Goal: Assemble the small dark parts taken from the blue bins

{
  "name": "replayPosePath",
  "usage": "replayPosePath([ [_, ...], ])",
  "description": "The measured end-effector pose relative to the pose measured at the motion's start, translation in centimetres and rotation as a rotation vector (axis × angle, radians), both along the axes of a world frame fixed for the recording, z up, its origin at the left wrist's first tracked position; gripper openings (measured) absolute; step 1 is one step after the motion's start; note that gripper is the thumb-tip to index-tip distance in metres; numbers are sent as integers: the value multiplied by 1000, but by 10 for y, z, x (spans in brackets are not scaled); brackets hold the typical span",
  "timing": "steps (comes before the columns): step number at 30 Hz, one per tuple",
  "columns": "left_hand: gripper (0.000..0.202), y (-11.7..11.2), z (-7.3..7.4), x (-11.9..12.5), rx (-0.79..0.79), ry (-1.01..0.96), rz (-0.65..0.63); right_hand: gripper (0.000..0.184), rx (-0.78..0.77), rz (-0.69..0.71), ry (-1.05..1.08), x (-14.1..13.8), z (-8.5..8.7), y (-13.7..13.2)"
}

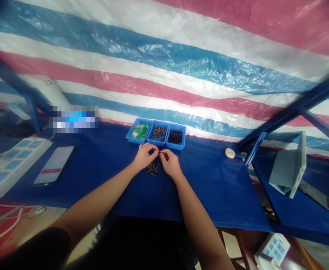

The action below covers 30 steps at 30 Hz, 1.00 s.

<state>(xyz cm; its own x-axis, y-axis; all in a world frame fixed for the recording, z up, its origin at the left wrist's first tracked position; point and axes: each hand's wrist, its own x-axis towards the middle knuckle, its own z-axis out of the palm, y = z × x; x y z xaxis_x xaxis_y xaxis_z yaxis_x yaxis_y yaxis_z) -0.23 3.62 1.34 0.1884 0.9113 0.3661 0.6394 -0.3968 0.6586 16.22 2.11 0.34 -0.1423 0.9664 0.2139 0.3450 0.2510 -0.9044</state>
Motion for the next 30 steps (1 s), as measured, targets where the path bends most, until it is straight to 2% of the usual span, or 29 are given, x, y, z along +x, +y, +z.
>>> replayPosePath([
  [5,15,-13,0,-4,22,37,-35,20,-24,-64,16,-3,0,-7],
  [10,15,-23,-4,-10,14,85,-3,18,-27,-21,-23,-7,0,-14],
  [19,15,-20,2,-9,12,116,-20,18,-9,-2,-20,-5,4,-10],
  [30,16,-15,2,-8,45,68,-39,21,-76,-1,35,-2,2,-6],
])
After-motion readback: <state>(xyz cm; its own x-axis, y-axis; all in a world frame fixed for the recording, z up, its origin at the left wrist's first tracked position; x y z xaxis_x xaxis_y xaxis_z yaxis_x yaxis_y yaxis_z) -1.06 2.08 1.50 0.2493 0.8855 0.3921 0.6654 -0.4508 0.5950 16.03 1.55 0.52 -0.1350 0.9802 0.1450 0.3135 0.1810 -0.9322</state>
